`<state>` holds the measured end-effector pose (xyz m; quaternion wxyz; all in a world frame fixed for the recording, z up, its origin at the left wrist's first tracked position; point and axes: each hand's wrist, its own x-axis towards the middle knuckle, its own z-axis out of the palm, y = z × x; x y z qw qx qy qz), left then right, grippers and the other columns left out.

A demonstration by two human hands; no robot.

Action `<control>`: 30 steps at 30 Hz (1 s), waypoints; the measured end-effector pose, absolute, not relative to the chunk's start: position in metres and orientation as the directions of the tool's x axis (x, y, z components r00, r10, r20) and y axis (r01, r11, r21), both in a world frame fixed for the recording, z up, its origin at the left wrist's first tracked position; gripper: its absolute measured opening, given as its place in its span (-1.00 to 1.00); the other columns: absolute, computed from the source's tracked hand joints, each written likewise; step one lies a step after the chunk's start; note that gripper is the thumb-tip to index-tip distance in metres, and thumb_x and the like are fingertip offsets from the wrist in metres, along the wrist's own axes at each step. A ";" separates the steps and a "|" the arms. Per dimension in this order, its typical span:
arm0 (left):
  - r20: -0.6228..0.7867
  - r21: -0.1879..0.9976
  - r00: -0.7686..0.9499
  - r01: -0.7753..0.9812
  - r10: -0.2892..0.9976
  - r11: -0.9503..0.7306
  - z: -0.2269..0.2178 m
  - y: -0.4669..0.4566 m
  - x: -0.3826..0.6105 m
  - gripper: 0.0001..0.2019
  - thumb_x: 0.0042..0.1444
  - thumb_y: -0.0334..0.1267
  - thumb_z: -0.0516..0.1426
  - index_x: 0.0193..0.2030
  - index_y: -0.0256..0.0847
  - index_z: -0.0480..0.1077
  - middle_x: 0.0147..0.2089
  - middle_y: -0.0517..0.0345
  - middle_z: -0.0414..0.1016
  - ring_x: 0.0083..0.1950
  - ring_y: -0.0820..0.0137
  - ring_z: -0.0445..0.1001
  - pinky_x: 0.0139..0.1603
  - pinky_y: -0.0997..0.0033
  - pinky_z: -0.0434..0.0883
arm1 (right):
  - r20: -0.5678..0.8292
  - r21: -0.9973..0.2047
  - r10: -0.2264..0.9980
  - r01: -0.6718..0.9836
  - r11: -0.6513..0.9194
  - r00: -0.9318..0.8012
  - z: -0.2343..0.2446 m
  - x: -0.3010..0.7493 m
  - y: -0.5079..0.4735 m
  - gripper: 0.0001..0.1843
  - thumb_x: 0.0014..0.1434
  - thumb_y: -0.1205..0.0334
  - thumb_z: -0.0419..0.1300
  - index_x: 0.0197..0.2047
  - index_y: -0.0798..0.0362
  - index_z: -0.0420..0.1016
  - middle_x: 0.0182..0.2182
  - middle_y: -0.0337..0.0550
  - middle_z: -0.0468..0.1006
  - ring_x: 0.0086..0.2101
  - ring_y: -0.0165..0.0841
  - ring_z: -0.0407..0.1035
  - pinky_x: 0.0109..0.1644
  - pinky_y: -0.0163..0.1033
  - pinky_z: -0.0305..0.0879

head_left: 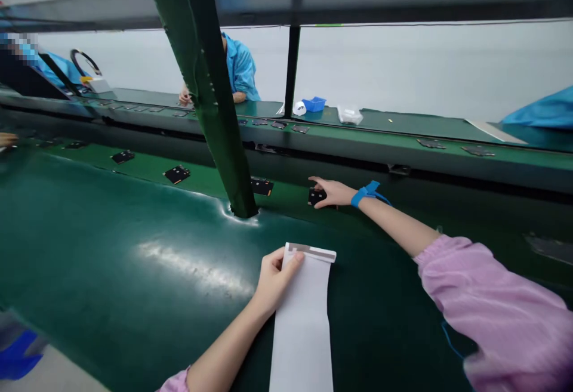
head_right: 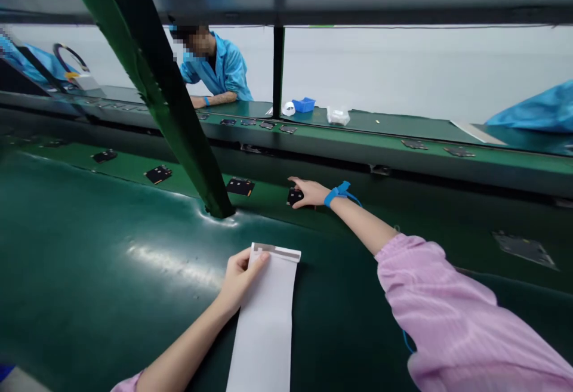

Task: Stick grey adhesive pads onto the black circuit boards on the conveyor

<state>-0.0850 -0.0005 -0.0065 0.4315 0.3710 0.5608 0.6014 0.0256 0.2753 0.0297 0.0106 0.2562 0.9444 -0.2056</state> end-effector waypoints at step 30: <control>-0.169 0.985 -0.503 -0.071 0.848 0.154 -0.013 0.014 -0.098 -0.54 -0.05 0.14 0.21 -0.56 -0.29 0.39 -0.60 0.25 0.17 -0.54 0.50 0.10 -0.55 0.53 0.10 | -0.099 -0.309 0.622 0.618 0.723 -0.777 0.023 0.104 0.276 -0.23 0.01 -0.08 0.16 0.24 0.10 0.24 0.05 0.15 0.44 -0.01 0.05 0.39 -0.06 0.07 0.41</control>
